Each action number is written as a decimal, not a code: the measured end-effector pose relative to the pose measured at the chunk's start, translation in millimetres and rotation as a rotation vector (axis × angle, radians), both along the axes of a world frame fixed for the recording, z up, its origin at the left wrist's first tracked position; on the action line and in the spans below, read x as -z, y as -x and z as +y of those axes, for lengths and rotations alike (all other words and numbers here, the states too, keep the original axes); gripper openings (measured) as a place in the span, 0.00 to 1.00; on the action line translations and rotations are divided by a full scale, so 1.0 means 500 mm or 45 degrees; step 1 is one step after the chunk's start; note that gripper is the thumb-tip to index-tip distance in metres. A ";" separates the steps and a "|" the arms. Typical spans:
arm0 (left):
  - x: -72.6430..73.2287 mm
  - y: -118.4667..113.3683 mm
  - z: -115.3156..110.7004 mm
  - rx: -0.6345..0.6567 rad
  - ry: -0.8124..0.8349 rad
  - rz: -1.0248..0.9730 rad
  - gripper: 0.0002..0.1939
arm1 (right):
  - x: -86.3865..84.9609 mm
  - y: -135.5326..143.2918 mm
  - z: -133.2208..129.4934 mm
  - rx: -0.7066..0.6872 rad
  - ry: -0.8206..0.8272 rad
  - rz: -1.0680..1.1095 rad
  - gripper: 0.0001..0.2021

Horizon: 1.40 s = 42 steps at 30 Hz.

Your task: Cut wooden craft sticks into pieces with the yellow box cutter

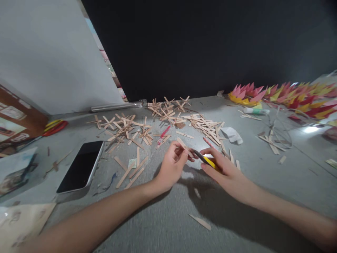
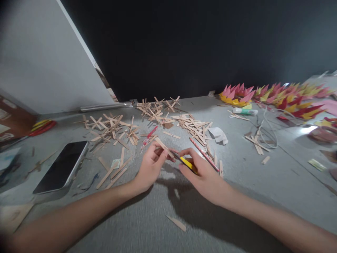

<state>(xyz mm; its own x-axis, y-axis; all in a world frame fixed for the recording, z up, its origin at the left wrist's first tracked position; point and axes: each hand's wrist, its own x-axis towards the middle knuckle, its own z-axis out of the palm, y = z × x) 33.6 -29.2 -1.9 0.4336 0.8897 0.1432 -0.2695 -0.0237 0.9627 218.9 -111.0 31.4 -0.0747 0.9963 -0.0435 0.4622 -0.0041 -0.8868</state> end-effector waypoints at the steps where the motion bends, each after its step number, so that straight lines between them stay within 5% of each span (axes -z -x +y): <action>1: -0.001 0.000 0.003 -0.009 0.015 0.017 0.14 | 0.002 -0.001 -0.004 0.012 -0.039 -0.035 0.16; 12: 0.006 0.006 -0.004 -0.053 0.000 0.175 0.15 | 0.002 0.014 -0.023 -0.134 0.015 -0.252 0.12; 42: 0.022 0.013 -0.013 -0.066 -0.200 0.493 0.11 | 0.014 0.024 -0.031 -0.039 0.316 0.074 0.15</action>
<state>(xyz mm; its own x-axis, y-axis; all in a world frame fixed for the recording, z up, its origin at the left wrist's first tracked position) 27.3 -35.8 -12.9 0.4372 0.8921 0.1142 0.1171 -0.1823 0.9762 206.7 -126.7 24.4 -0.1143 0.9528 -0.2811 0.4141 -0.2116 -0.8853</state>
